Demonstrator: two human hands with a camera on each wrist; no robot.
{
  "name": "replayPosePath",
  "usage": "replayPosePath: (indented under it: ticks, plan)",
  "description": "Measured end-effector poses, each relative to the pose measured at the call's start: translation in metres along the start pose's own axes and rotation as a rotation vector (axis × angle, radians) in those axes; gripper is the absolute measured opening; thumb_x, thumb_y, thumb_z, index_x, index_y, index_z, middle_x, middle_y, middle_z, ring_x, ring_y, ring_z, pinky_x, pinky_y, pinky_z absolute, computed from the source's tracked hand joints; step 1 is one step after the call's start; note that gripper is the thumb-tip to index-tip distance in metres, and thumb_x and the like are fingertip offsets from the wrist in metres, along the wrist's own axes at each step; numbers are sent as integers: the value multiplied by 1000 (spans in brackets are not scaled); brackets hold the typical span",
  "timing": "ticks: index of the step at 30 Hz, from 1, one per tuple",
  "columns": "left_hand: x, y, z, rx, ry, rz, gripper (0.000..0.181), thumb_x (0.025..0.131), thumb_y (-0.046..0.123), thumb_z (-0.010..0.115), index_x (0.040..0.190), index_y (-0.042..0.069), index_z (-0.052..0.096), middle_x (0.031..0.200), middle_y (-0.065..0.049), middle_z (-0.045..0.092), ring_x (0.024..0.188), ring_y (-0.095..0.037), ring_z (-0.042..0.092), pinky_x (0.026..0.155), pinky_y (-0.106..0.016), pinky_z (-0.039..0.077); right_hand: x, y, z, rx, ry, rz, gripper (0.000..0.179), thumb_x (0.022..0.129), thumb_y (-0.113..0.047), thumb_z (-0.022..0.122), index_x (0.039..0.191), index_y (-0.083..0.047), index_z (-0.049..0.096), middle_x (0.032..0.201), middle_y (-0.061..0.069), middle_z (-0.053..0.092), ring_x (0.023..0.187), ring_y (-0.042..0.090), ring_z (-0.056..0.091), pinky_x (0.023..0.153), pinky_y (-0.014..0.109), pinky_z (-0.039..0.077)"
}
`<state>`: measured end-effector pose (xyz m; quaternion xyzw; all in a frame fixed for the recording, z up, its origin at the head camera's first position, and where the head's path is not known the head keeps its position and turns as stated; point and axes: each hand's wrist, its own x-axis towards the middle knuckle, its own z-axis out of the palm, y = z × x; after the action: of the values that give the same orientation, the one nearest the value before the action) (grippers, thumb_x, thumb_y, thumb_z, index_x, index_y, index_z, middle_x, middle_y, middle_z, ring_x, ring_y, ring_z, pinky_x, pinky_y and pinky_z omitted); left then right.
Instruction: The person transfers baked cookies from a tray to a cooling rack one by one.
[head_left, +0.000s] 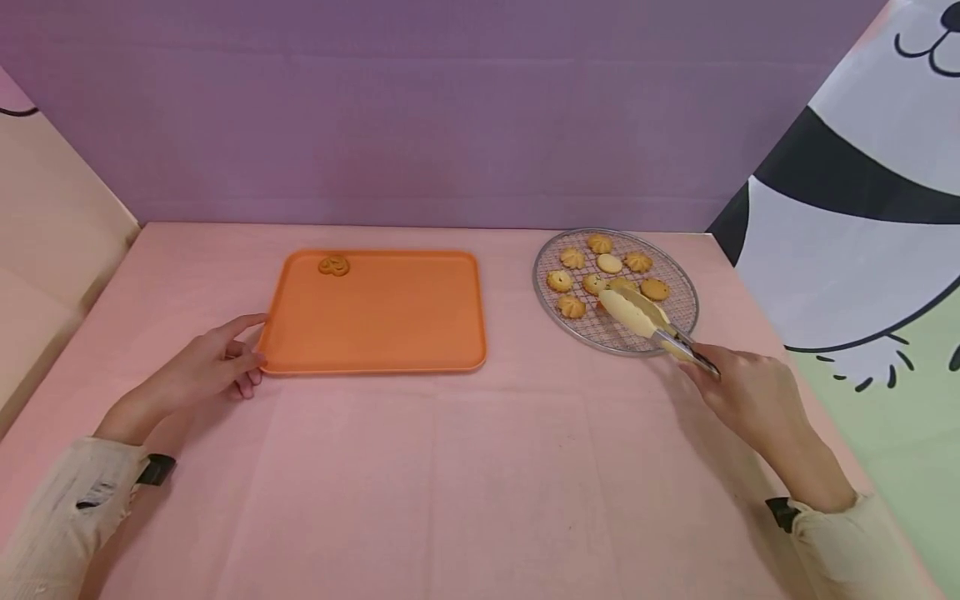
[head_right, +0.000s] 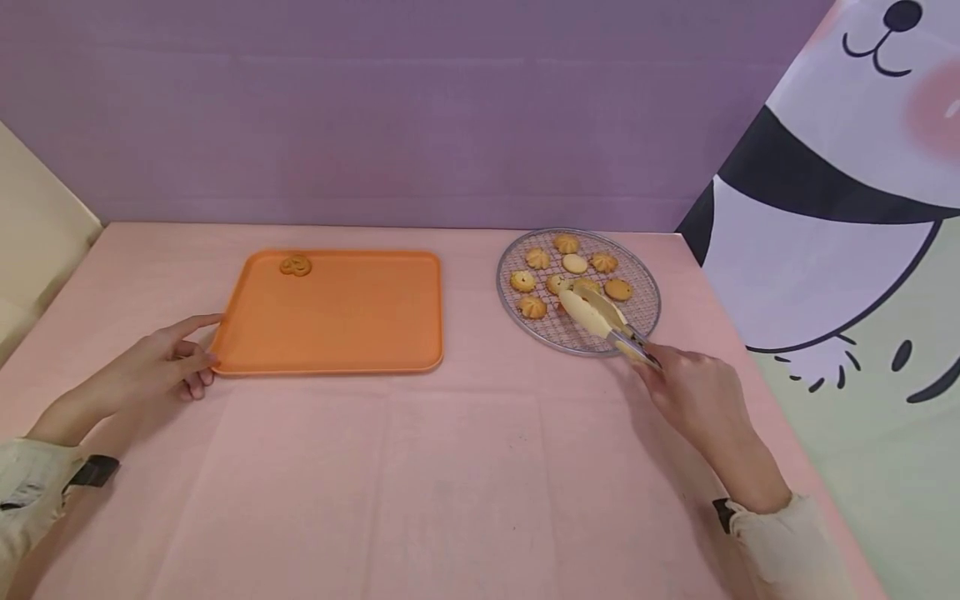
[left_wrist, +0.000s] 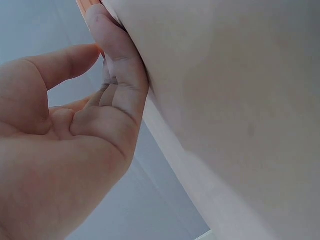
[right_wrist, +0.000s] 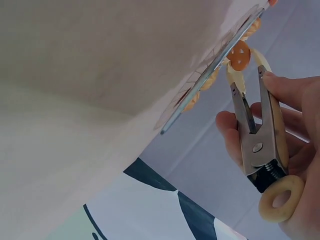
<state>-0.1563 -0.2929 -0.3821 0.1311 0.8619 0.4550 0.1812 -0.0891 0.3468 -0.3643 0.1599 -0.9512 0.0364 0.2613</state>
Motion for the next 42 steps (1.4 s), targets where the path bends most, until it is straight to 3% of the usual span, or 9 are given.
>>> replayPosePath:
  ticks: [7,16,25,29,32,37,42]
  plan:
    - [0,0,-1,-7,0,-4,66,100,1,55,155,-2,19,80,-13,63,63,-19,63,59,-31,58,-7,1,-3,-6,0,-18,21,74,-11,80,91,0,72,67,13,67,43,15,40,39,33,31]
    - [1,-2,0,7,-1,-16,66,100,3,56,155,-2,19,80,-12,63,63,-18,63,60,-31,58,-14,0,-3,-9,-33,9,23,75,-12,80,94,-2,72,65,14,65,43,20,44,38,38,33]
    - [2,-3,0,14,0,1,66,100,2,55,155,-2,19,80,-12,64,63,-18,63,59,-31,58,-9,-4,-10,-6,47,-4,33,73,-10,82,101,4,72,79,23,70,50,31,57,42,47,44]
    - [2,-3,-1,10,0,-4,66,100,2,55,155,-3,19,80,-13,63,63,-18,62,59,-31,58,-4,-6,-10,19,92,-33,38,73,-13,84,105,2,72,83,19,72,55,30,61,45,47,46]
    - [2,-2,0,9,0,-6,66,100,2,55,155,-3,19,80,-13,63,63,-18,62,59,-31,58,0,-9,-9,48,118,-60,42,81,-29,79,110,1,72,85,17,73,60,30,63,50,49,48]
    - [2,-2,0,12,-1,-6,66,100,2,55,155,-3,19,80,-12,63,63,-18,63,59,-31,58,5,-20,-6,104,118,-69,80,92,-70,50,118,4,68,100,23,71,76,37,66,64,54,52]
    - [2,-3,-1,12,0,-4,66,100,2,55,155,-3,20,79,-12,63,63,-18,63,59,-31,58,14,-31,-2,118,117,-104,88,91,-74,44,117,6,66,101,25,70,82,40,66,67,55,54]
